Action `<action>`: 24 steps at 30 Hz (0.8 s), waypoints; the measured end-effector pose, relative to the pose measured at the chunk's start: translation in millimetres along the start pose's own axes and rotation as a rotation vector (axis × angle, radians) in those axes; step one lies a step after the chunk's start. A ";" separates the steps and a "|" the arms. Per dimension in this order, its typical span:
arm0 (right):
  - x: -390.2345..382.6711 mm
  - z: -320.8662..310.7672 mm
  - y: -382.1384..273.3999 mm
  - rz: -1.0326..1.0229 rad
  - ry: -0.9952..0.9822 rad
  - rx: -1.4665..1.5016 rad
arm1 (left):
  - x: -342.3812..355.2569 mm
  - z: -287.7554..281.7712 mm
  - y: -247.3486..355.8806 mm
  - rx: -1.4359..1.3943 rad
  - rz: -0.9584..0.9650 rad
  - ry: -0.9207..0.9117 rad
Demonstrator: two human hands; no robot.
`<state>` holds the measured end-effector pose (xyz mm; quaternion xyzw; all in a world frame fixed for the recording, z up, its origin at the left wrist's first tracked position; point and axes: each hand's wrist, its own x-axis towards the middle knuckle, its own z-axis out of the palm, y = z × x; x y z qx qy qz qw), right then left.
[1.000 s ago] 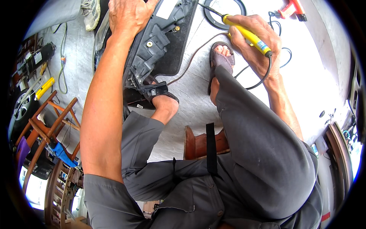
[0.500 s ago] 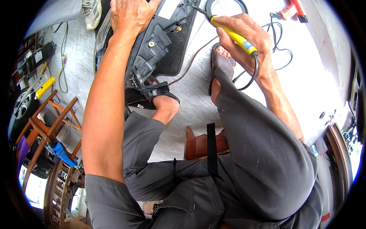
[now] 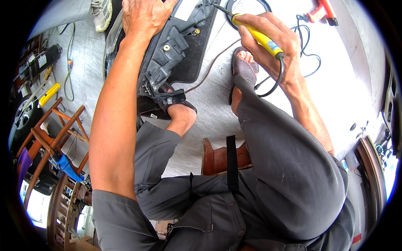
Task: The person uses a yellow soldering iron to apply heat to the edges and seams of a black plastic car headlight assembly. They hold the assembly with one hand and carefully move the soldering iron along the perimeter, occasionally repositioning the object to access different areas.
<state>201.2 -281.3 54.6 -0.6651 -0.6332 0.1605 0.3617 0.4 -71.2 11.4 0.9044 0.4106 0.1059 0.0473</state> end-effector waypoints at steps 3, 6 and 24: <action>2.0 1.4 -3.9 0.008 0.002 -0.015 | 0.3 -1.5 0.5 -0.016 0.002 0.000; 2.4 3.4 -5.0 0.000 0.013 -0.029 | -0.3 -1.3 -0.3 -0.013 0.006 0.004; 1.8 1.3 5.4 -0.048 0.172 0.062 | -1.3 1.6 -2.4 0.037 0.012 -0.001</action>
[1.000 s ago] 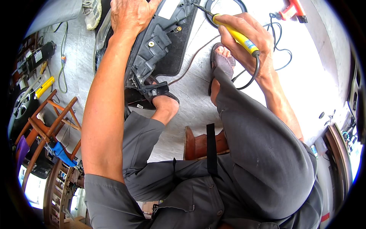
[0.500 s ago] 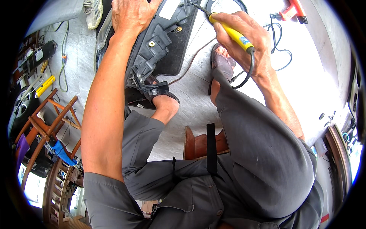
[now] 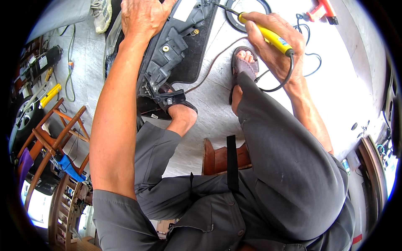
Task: The person uses a yellow soldering iron to apply heat to the edges and seams of a black plastic car headlight assembly. They hold the assembly with one hand and carefully move the soldering iron along the perimeter, occasionally repositioning the object to access different areas.
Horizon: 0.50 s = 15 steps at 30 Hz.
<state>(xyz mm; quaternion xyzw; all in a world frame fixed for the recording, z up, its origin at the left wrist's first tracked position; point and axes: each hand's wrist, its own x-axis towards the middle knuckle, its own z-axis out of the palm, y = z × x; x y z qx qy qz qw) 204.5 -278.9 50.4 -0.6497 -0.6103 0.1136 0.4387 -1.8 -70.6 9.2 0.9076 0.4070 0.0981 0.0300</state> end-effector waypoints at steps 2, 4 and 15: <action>-0.5 -1.0 -2.2 0.030 -0.067 -0.026 | 0.7 -0.9 1.1 -0.009 0.000 -0.002; -0.3 -1.7 -5.0 0.060 -0.134 -0.050 | 1.2 -2.5 2.5 -0.026 -0.002 -0.005; 1.1 -8.5 -0.8 -0.066 -0.032 -0.051 | 1.4 -3.4 1.8 -0.044 0.010 0.010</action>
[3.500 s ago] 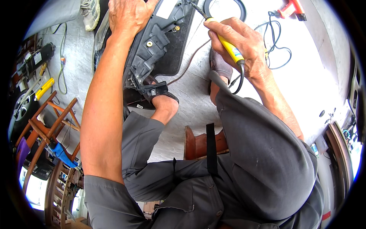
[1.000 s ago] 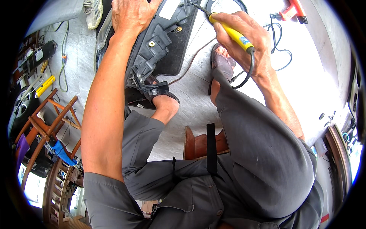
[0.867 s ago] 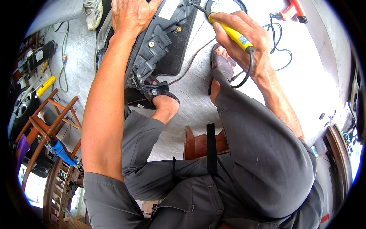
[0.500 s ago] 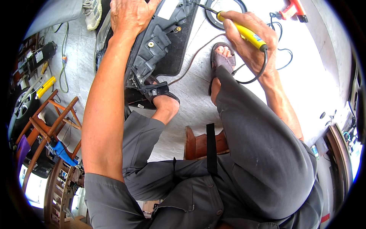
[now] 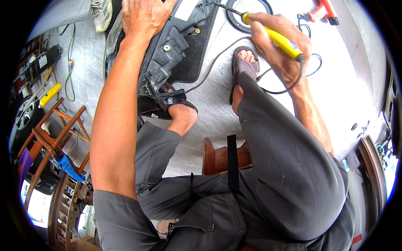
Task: The person uses a yellow soldering iron to apply heat to the edges and seams of a black plastic car headlight assembly. They hold the assembly with one hand and carefully move the soldering iron along the perimeter, occasionally repositioning the object to access different areas.
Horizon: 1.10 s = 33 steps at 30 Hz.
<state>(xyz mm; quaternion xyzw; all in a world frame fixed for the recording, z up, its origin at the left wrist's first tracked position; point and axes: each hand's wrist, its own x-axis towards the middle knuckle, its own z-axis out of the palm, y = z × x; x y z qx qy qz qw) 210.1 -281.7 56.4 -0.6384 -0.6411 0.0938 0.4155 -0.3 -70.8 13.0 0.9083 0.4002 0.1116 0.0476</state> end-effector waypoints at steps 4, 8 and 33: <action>-13.7 -21.8 12.5 0.571 0.080 0.396 | 0.4 -4.5 1.0 -0.029 0.000 -0.007; -30.8 -18.0 43.4 0.783 0.266 0.831 | 2.2 -0.7 2.1 -0.005 0.008 0.005; -41.4 35.4 59.0 0.985 0.377 0.958 | 0.5 0.5 0.0 0.005 0.034 0.019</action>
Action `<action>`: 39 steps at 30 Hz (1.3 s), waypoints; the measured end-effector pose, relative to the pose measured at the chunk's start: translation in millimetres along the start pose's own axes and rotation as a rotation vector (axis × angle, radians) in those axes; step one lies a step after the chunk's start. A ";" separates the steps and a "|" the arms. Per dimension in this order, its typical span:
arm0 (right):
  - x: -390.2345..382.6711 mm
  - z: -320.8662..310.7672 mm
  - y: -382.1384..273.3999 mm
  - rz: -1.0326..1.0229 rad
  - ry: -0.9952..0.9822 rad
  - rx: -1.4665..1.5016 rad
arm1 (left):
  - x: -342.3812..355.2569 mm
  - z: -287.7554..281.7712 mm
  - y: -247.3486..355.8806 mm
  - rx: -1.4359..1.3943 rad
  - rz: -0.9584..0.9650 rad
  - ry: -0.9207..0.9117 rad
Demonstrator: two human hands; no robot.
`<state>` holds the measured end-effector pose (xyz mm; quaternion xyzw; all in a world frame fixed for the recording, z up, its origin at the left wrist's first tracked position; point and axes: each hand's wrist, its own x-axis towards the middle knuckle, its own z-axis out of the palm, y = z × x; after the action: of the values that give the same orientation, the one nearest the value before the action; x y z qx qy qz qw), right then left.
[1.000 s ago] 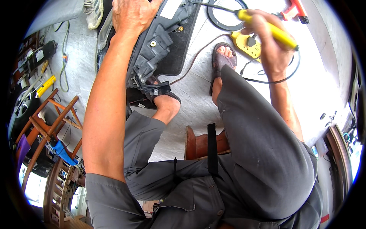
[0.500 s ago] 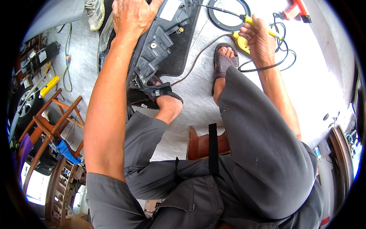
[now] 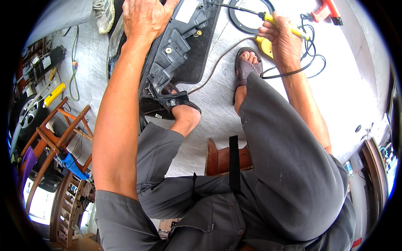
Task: The person uses a yellow soldering iron to apply heat to the edges and seams of a black plastic car headlight assembly. They hold the assembly with one hand and carefully move the soldering iron along the perimeter, occasionally repositioning the object to access different areas.
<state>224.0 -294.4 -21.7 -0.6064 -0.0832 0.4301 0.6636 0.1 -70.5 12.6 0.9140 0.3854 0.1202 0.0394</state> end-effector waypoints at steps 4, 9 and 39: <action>2.7 -4.9 -3.1 -0.047 0.009 -0.041 | 1.1 -0.5 1.6 -0.012 -0.001 -0.001; 2.3 -6.8 -5.8 -0.059 -0.007 -0.020 | -0.7 1.1 -1.4 0.007 0.006 0.009; 12.0 -18.5 16.7 0.011 -0.041 0.109 | -0.1 1.1 0.3 0.010 0.002 0.004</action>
<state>235.2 -301.6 -45.9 -0.5606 -0.0701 0.4500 0.6916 0.5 -70.7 11.6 0.9143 0.3854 0.1199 0.0339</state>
